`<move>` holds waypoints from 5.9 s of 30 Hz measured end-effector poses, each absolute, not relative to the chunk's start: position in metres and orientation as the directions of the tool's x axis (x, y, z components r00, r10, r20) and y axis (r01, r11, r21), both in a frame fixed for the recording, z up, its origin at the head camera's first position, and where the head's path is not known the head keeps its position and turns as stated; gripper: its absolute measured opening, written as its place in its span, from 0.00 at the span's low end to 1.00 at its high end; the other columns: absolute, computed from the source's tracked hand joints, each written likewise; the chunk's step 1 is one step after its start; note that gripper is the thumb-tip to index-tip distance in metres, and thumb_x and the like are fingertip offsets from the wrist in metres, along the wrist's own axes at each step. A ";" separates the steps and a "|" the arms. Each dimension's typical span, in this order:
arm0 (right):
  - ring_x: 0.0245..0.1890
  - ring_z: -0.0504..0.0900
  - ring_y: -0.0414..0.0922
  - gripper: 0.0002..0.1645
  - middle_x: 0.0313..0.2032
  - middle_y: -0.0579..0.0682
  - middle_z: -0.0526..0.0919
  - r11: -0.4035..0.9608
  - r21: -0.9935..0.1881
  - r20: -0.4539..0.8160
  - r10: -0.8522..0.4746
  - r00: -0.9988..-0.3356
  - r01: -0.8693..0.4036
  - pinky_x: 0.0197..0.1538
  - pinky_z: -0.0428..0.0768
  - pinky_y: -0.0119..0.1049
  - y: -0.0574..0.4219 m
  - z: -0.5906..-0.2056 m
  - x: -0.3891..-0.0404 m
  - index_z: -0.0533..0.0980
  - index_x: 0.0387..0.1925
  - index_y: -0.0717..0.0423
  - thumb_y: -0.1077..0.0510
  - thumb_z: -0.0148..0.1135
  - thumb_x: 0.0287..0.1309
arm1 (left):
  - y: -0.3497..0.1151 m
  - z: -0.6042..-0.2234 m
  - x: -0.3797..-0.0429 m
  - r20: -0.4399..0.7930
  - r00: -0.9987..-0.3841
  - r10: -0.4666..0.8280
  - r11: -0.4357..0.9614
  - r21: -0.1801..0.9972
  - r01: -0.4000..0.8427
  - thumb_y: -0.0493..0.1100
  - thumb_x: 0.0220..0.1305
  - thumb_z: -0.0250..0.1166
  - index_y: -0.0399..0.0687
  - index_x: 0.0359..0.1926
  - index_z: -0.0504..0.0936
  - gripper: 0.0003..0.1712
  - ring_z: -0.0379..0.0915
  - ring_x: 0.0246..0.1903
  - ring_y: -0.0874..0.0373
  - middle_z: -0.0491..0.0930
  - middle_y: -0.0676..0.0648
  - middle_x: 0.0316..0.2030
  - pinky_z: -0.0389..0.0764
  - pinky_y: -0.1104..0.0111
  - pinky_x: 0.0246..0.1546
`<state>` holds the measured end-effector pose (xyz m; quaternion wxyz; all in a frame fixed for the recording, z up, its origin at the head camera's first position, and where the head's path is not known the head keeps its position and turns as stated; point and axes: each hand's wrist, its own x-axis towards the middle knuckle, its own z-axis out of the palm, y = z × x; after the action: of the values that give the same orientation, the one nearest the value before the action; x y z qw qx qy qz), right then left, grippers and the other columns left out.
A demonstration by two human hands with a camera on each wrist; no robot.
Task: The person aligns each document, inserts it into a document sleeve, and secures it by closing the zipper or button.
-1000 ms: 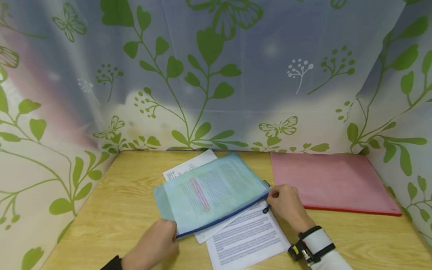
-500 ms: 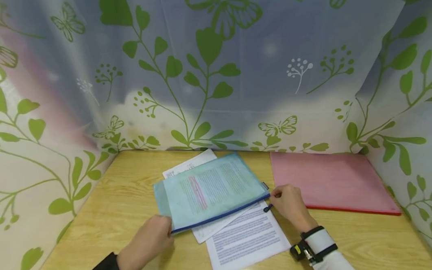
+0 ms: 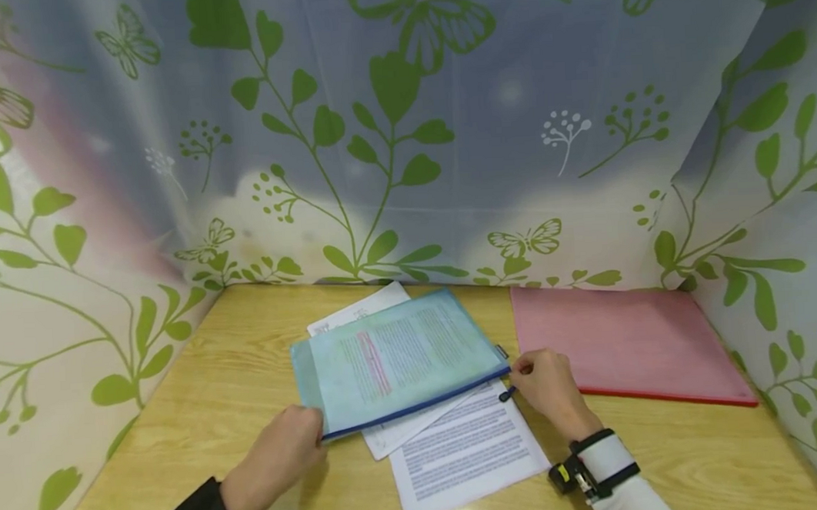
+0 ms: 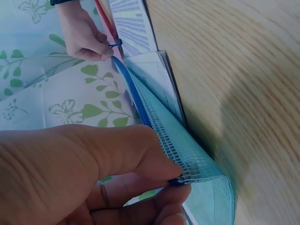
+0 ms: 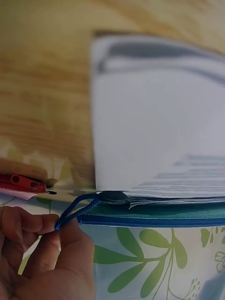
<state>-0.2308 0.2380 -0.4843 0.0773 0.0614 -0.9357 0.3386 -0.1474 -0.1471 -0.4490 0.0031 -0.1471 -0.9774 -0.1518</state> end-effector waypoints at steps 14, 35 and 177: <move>0.29 0.81 0.44 0.03 0.27 0.51 0.86 0.818 -0.543 0.226 -0.076 -0.971 -0.190 0.33 0.77 0.37 0.248 -0.486 -0.232 0.85 0.30 0.61 0.67 0.67 0.57 | -0.141 -0.443 -0.131 -0.068 -0.842 0.535 0.754 0.487 0.440 0.27 0.49 0.67 0.51 0.19 0.75 0.15 0.57 0.17 0.70 0.69 0.60 0.15 0.64 0.76 0.19; 0.28 0.79 0.44 0.07 0.30 0.53 0.86 0.815 -0.567 0.047 -0.117 -0.992 -0.123 0.28 0.76 0.35 0.241 -0.468 -0.196 0.85 0.34 0.65 0.62 0.66 0.61 | -0.122 -0.441 -0.152 -0.104 -0.801 0.590 0.706 0.547 0.449 0.44 0.62 0.71 0.45 0.34 0.86 0.07 0.69 0.22 0.70 0.81 0.55 0.25 0.74 0.74 0.27; 0.11 0.61 0.37 0.22 0.11 0.41 0.65 0.577 -0.768 0.007 -0.424 -0.905 -0.276 0.20 0.60 0.29 -0.070 -0.506 -0.311 0.68 0.16 0.54 0.61 0.68 0.61 | -0.348 -0.486 -0.286 0.287 -0.921 -0.265 0.937 0.301 -0.176 0.27 0.70 0.48 0.19 0.36 0.81 0.16 0.81 0.30 0.26 0.80 0.19 0.33 0.82 0.40 0.26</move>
<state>-0.3106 -0.0697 -0.5060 -0.0893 0.1982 -0.8836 0.4148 -0.2861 -0.3475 -0.4862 0.1638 0.1136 -0.9704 -0.1360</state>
